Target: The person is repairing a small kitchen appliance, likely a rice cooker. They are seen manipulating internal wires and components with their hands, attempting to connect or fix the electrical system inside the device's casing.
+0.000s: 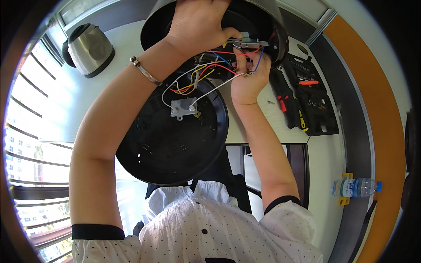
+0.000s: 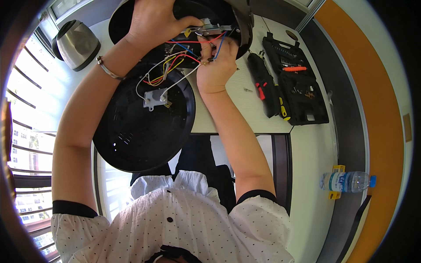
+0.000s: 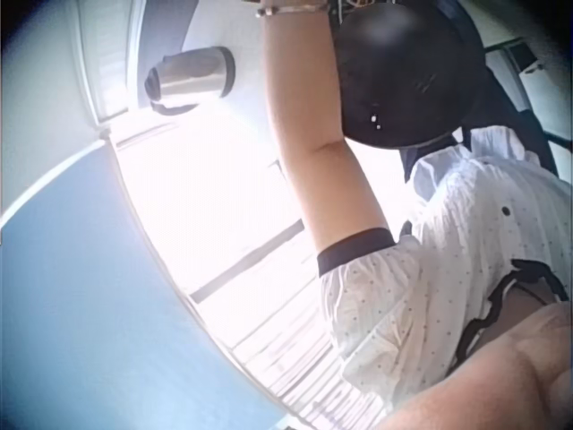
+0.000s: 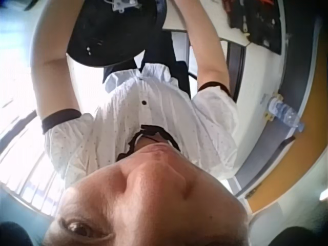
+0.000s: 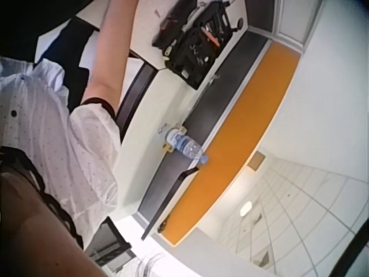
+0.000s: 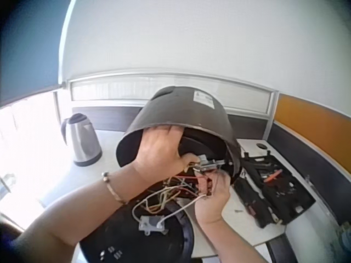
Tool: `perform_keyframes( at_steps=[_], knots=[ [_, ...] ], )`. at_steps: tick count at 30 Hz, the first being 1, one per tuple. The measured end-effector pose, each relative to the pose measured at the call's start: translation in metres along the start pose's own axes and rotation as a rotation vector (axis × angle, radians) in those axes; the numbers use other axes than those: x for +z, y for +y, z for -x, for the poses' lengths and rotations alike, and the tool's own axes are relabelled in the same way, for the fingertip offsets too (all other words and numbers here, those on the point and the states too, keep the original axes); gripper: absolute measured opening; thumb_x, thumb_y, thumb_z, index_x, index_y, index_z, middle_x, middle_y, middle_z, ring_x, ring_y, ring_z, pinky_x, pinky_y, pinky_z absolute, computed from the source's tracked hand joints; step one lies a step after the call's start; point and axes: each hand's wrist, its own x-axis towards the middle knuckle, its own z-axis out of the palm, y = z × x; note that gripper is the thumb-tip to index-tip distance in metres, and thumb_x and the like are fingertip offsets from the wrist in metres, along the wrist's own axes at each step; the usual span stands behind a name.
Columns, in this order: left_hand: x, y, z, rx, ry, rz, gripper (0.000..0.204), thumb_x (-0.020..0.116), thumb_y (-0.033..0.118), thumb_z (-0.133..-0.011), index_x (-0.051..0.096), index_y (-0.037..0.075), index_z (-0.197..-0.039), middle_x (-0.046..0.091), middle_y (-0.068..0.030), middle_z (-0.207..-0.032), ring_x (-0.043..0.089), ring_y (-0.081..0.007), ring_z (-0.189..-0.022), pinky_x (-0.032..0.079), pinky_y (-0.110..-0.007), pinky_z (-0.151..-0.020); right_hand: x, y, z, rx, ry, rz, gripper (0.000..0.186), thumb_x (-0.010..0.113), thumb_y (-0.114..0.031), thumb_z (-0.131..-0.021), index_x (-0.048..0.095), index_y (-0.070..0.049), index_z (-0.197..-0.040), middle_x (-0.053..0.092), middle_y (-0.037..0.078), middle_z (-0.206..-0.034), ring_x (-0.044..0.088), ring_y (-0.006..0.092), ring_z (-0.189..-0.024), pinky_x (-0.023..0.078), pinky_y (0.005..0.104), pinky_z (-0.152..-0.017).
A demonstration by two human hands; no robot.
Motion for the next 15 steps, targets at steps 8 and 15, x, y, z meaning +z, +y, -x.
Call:
perform_keyframes(
  at_steps=[8, 15],
  knots=[
    [0.0, -0.001, 0.001, 0.001, -0.017, -0.028, 0.063, 0.079, 0.029, -0.061, 0.052, -0.003, -0.109, 0.055, -0.0261, -0.101, 0.052, -0.0433, -0.095, 0.04, -0.049, -0.085, -0.003, -0.004, -0.004, 0.316, -0.02, -0.353, 0.02, 0.074, -0.006, -0.077, 0.059, 0.006, -0.082, 0.06, 0.007, -0.082, 0.063, 0.0131, -0.06, 0.051, 0.0224, -0.053],
    [-0.001, -0.002, 0.001, 0.033, 0.006, -0.051, 0.072, 0.079, 0.031, -0.061, 0.049, -0.003, -0.116, 0.053, -0.0262, -0.107, 0.05, -0.0436, -0.101, 0.039, -0.049, -0.088, -0.003, -0.009, -0.009, 0.511, -0.002, -0.499, 0.021, 0.076, -0.006, -0.074, 0.06, 0.007, -0.079, 0.058, 0.008, -0.077, 0.061, 0.0136, -0.056, 0.052, 0.0231, -0.05]
  ],
)
